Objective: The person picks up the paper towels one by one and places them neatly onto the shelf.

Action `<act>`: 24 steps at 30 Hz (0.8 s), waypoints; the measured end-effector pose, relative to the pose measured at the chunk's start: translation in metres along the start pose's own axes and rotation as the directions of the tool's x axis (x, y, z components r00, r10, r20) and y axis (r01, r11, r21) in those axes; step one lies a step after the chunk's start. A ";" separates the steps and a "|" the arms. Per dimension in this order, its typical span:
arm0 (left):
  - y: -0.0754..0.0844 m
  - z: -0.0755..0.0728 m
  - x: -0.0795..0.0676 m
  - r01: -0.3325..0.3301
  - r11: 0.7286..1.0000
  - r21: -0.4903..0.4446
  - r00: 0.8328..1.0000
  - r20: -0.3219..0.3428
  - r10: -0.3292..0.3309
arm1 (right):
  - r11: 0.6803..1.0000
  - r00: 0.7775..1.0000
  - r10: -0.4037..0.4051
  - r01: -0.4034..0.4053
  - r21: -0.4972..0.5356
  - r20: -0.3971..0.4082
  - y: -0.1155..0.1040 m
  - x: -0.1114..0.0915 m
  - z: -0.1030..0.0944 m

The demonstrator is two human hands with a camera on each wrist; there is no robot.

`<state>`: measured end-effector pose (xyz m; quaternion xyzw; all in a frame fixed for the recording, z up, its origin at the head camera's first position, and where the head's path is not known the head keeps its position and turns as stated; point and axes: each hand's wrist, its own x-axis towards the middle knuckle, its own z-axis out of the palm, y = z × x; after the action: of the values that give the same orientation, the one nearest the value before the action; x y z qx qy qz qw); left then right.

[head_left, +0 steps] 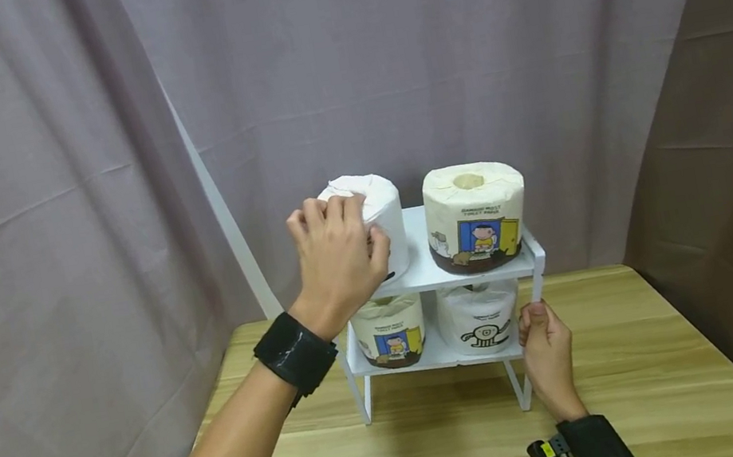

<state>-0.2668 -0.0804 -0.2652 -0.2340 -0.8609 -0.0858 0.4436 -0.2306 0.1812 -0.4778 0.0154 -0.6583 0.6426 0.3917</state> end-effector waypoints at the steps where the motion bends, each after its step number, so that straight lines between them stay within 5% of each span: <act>1: -0.002 -0.001 0.000 -0.006 1.000 -0.011 1.000 0.006 0.006 | 1.000 1.000 0.004 -0.004 -0.008 -0.002 -0.001 0.000 0.000; 6: -0.021 -0.005 -0.001 0.004 0.987 -0.159 0.999 0.052 0.004 | 1.000 1.000 0.015 -0.015 -0.008 -0.003 -0.001 -0.001 0.000; 12: -0.045 -0.009 -0.001 0.070 0.937 -0.341 0.985 0.174 -0.010 | 1.000 1.000 0.016 -0.016 0.004 0.002 0.000 0.000 -0.001; 18: -0.054 -0.012 -0.003 0.114 0.900 -0.422 0.962 0.273 0.006 | 0.999 1.000 0.018 -0.018 0.028 0.002 0.000 0.001 -0.001; 24: -0.049 -0.012 -0.003 0.145 0.886 -0.441 0.958 0.286 -0.015 | 0.998 1.000 0.012 -0.012 0.059 0.000 0.000 0.000 0.000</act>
<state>-0.2802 -0.1289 -0.2575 -0.3053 -0.8785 -0.2711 0.2482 -0.2303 0.1814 -0.4780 0.0228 -0.6392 0.6639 0.3874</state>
